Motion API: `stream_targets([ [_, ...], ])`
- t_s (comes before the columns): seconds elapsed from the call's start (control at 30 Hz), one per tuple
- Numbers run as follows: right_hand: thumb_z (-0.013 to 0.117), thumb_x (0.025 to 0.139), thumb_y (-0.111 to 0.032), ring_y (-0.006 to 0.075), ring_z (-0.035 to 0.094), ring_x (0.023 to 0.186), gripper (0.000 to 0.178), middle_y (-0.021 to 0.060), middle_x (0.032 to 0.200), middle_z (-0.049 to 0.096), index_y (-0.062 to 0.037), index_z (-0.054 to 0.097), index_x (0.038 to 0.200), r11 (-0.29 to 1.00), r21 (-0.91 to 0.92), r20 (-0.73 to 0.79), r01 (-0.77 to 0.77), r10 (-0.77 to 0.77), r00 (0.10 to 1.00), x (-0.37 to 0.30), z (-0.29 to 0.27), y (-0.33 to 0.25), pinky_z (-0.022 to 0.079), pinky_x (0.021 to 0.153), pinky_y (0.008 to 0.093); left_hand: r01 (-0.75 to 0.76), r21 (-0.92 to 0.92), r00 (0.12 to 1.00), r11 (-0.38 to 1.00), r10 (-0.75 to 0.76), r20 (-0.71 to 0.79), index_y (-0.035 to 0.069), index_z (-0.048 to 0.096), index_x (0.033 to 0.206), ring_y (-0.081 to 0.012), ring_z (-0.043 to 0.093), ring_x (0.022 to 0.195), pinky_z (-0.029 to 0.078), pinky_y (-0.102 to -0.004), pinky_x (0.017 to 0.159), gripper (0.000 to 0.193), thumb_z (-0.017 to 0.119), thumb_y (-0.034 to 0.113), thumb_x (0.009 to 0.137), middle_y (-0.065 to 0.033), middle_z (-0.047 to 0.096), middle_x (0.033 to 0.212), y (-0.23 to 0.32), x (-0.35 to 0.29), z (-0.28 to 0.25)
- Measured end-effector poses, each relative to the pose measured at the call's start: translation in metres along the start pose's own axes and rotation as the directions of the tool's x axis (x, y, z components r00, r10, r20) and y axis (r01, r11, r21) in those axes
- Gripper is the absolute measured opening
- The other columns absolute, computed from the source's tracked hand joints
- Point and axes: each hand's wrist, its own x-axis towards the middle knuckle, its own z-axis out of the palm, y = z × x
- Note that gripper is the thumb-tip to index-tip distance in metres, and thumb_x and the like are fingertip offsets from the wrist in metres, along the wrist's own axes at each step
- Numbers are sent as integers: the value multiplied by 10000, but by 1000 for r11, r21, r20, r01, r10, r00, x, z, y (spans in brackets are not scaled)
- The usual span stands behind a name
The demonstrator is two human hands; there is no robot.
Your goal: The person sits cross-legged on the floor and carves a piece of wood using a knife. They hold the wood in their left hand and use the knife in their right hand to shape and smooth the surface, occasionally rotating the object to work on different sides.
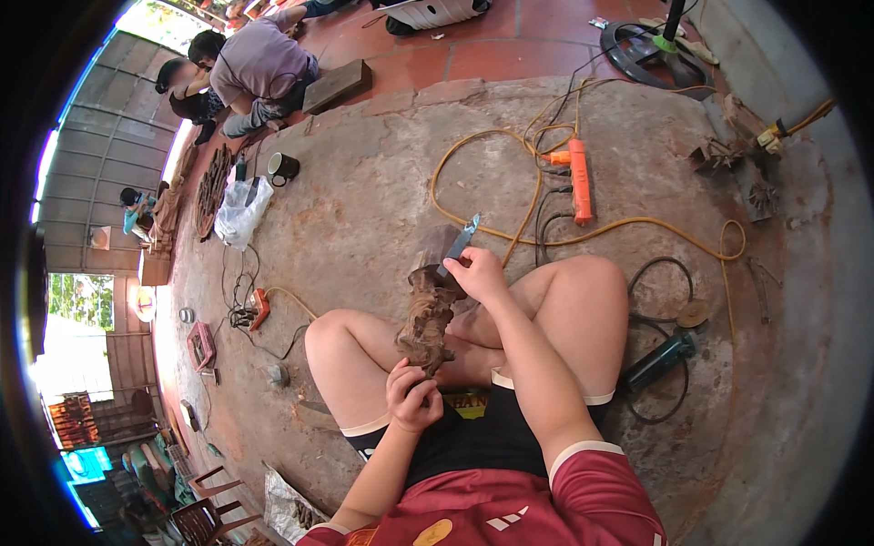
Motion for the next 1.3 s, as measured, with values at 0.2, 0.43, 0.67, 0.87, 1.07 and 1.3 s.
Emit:
stream_targets([
  [0.2,759,806,-268,208,643,629,281,133,685,673,4,693,780,987,-145,239,72,-35,970,2,-11,6,496,613,356,-6,-8,1000,1000,6,0,88,676,809,-295,632,889,531,-510,932,235,672,-18,600,-92,597,949,1,2,1],
  [0.43,760,807,-289,224,634,613,317,144,677,663,16,680,772,971,-224,178,81,-41,983,0,-4,10,490,600,359,9,0,1000,1000,-9,0,87,674,805,-295,626,889,526,-512,940,233,667,-22,599,-89,592,935,-1,0,0],
  [0.67,763,810,-316,247,667,636,325,156,718,693,5,716,814,1000,-26,142,5,-2,990,-1,1,16,510,613,368,87,17,994,996,-86,-71,76,677,784,-286,618,890,519,-507,955,196,653,-27,618,-96,589,926,-1,1,0],
  [0.87,777,806,-356,222,673,627,369,149,688,694,10,736,808,987,-149,79,55,-43,996,-9,13,12,515,609,346,273,13,942,962,-265,-205,28,654,768,-276,604,910,498,-508,1009,139,601,-70,686,-128,575,922,-9,0,-3],
  [1.07,777,807,-374,234,682,628,392,147,686,698,16,740,805,998,-24,107,65,-63,992,-15,26,7,521,606,350,423,-34,855,905,-411,-317,0,633,793,-288,591,961,482,-505,1036,115,562,-79,752,-157,568,988,-20,-4,-6],
  [1.3,782,806,-371,209,671,618,402,152,688,698,29,735,790,993,-19,49,115,-114,992,-11,31,15,515,600,342,393,-21,881,919,-382,-280,16,646,784,-292,592,981,480,-504,1036,127,575,-80,738,-153,567,1003,-21,-4,-9],
])
